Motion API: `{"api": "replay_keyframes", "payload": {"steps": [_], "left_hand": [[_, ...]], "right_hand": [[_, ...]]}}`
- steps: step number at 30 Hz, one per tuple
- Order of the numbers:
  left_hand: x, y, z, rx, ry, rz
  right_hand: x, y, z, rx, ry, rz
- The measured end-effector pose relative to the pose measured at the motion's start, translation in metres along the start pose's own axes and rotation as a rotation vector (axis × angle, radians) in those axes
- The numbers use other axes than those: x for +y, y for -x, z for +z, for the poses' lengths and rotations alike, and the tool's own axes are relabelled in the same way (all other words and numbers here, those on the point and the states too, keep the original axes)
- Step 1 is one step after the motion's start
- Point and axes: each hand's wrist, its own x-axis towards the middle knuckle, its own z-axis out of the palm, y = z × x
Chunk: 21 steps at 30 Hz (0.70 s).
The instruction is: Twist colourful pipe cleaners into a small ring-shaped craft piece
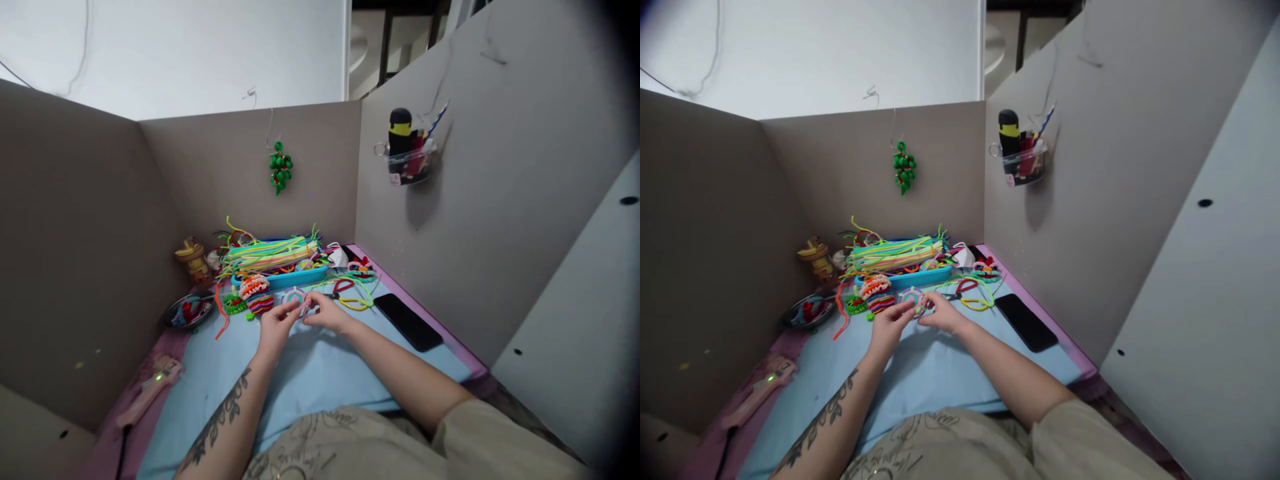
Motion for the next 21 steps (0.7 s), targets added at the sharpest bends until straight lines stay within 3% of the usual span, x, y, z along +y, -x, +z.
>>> {"api": "replay_keyframes", "payload": {"steps": [7,16,21], "left_hand": [[0.002,0.003,0.001,-0.002,-0.063,0.036],[0.002,0.000,0.000,0.004,0.041,-0.015],[-0.003,-0.002,-0.001,-0.002,0.107,-0.015]], "right_hand": [[-0.001,0.002,0.014,0.129,0.161,-0.118],[-0.005,0.005,0.011,0.194,0.244,-0.274],[-0.005,0.007,0.008,0.310,0.360,-0.388]]}}
